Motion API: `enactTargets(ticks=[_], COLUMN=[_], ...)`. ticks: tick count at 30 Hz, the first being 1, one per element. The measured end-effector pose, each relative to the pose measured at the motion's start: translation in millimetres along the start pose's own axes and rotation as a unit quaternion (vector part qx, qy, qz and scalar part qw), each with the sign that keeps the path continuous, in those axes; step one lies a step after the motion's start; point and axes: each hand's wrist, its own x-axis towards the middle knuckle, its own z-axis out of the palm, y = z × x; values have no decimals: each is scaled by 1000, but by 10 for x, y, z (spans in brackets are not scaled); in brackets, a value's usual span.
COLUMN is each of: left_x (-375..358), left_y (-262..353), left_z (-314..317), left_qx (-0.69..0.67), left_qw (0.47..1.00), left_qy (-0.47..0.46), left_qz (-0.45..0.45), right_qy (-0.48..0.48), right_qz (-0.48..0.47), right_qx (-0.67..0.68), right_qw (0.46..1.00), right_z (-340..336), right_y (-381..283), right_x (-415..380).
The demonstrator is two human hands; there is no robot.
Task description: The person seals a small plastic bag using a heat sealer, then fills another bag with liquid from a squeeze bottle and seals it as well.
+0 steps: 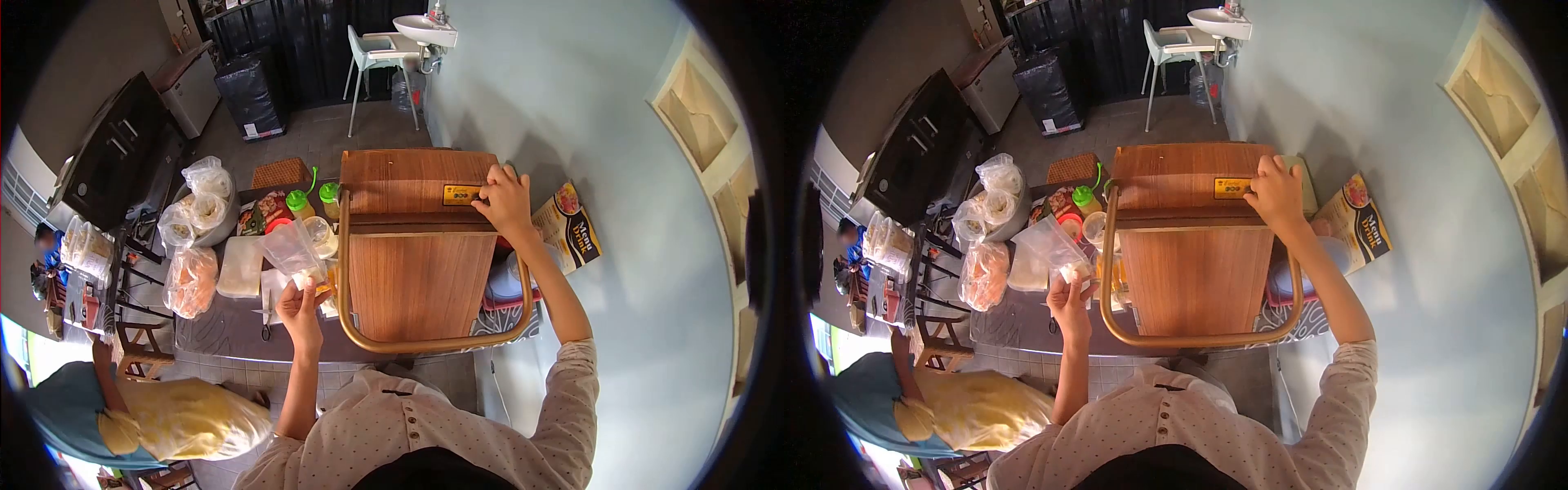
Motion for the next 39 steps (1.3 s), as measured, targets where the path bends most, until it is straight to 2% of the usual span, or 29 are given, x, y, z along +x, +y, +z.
enactTargets(ticks=[12,19,21,23,25,26,28,32,34,35,38,39], left_x=[-50,-70,-78,-87,-120,-140,-194,-330,-415,-441,-533,-552], left_y=[36,41,26,-17,3,17,33,155,291,330,446,478], left_z=[-40,-78,-103,-151,-168,-177,-215,-252,-245,-265,-334,-341], left_qx=[-1,0,1,-1,-13,-22,-37,-53,-73,-74,-31,-32], left_qw=[1000,1000,1000,999,999,998,996,992,985,984,970,969], left_qy=[7,-18,-20,-25,-40,-48,-60,-84,-125,-127,-215,-216], left_qz=[-3,-13,-10,-26,-32,-39,-57,-73,-98,-98,-111,-112], right_qy=[19,31,110,118,82,82,6,-45,15,16,19,34], right_qz=[-30,-7,48,64,85,83,52,33,-4,-3,-19,-36], right_qx=[-19,11,57,96,289,293,382,427,434,433,437,477], right_qw=[999,999,991,986,950,949,923,903,901,901,899,878], right_z=[-6,-120,-312,-652,-879,-985,-1126,-1121,-959,-924,-819,-775], right_y=[-1,10,-37,-202,-364,-488,-788,-1540,-1812,-1913,-2132,-2179], right_x=[-6,-45,-109,-222,-395,-491,-681,-823,-831,-816,-729,-705])
